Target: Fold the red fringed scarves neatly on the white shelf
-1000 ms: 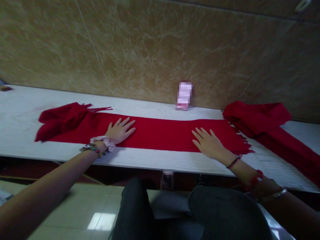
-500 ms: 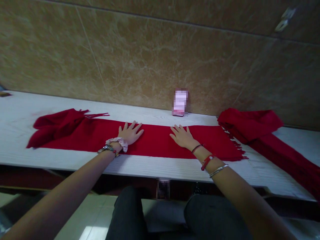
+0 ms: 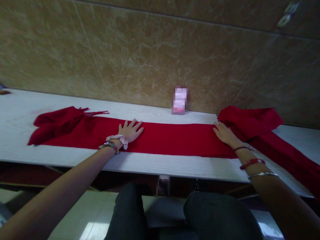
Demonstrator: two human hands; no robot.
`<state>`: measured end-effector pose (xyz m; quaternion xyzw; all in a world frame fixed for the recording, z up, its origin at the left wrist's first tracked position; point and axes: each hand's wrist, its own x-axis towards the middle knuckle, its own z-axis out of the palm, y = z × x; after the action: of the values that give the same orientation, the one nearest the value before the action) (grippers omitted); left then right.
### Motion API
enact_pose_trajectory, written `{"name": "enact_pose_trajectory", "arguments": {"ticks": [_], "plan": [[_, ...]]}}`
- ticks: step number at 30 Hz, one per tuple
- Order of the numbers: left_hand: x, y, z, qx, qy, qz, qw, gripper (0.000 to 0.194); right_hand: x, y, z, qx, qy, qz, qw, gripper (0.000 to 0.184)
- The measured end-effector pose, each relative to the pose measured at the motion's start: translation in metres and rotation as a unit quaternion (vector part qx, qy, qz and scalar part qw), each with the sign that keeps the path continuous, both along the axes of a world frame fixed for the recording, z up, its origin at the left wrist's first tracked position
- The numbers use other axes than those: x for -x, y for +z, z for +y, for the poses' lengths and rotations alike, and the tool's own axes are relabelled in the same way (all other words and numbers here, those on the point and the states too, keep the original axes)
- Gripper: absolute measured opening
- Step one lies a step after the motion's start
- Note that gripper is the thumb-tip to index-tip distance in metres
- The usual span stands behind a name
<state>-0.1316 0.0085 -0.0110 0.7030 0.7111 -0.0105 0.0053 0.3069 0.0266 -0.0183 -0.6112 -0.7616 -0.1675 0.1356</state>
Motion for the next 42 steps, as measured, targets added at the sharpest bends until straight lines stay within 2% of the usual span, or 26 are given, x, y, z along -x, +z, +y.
{"name": "enact_pose_trajectory", "arguments": {"ticks": [4,8,10,13,17,20,22,24,27,30,33,37,42], "plan": [[0.002,-0.003,0.002,-0.009,-0.005,0.002,1.000,0.057,0.044,0.018,-0.012,0.013,0.022,0.010,1.000,0.052],[0.004,-0.005,0.003,-0.018,-0.007,0.002,1.000,0.057,0.099,0.024,-0.036,0.110,0.146,-0.009,0.983,0.051],[0.004,-0.005,0.003,-0.015,-0.006,0.000,1.000,0.057,0.110,0.020,-0.046,0.157,0.157,-0.030,0.975,0.051],[0.004,-0.004,0.003,-0.012,-0.008,-0.004,1.000,0.057,0.090,0.013,-0.052,0.198,0.111,-0.031,0.973,0.049],[0.002,-0.006,0.002,-0.011,-0.006,-0.007,1.000,0.057,0.022,0.004,-0.049,0.187,-0.002,-0.016,0.982,0.049],[0.003,-0.005,0.002,-0.017,-0.006,0.002,1.000,0.057,-0.013,0.004,-0.050,0.121,-0.042,-0.049,0.991,0.050],[0.005,-0.001,0.005,-0.018,-0.032,0.025,0.999,0.057,-0.011,0.010,-0.053,0.064,-0.027,-0.068,0.995,0.049],[0.009,0.008,0.012,-0.012,-0.091,0.050,0.995,0.057,0.016,0.021,-0.059,0.023,0.015,-0.069,0.997,0.048],[0.019,0.023,0.028,0.004,-0.172,0.048,0.984,0.057,0.086,0.041,-0.069,0.043,0.137,-0.044,0.989,0.045],[0.030,0.034,0.042,0.006,-0.201,0.033,0.979,0.057,0.161,0.053,-0.079,0.098,0.263,-0.025,0.959,0.041],[0.043,0.035,0.048,0.015,-0.212,0.033,0.977,0.053,0.217,0.053,-0.088,0.132,0.327,-0.007,0.936,0.034],[0.060,0.031,0.051,0.027,-0.229,0.025,0.973,0.046,0.260,0.043,-0.095,0.149,0.358,-0.017,0.921,0.028],[0.059,0.029,0.056,0.002,-0.273,-0.009,0.962,0.045,0.282,0.036,-0.099,0.151,0.354,-0.053,0.921,0.018]]}}
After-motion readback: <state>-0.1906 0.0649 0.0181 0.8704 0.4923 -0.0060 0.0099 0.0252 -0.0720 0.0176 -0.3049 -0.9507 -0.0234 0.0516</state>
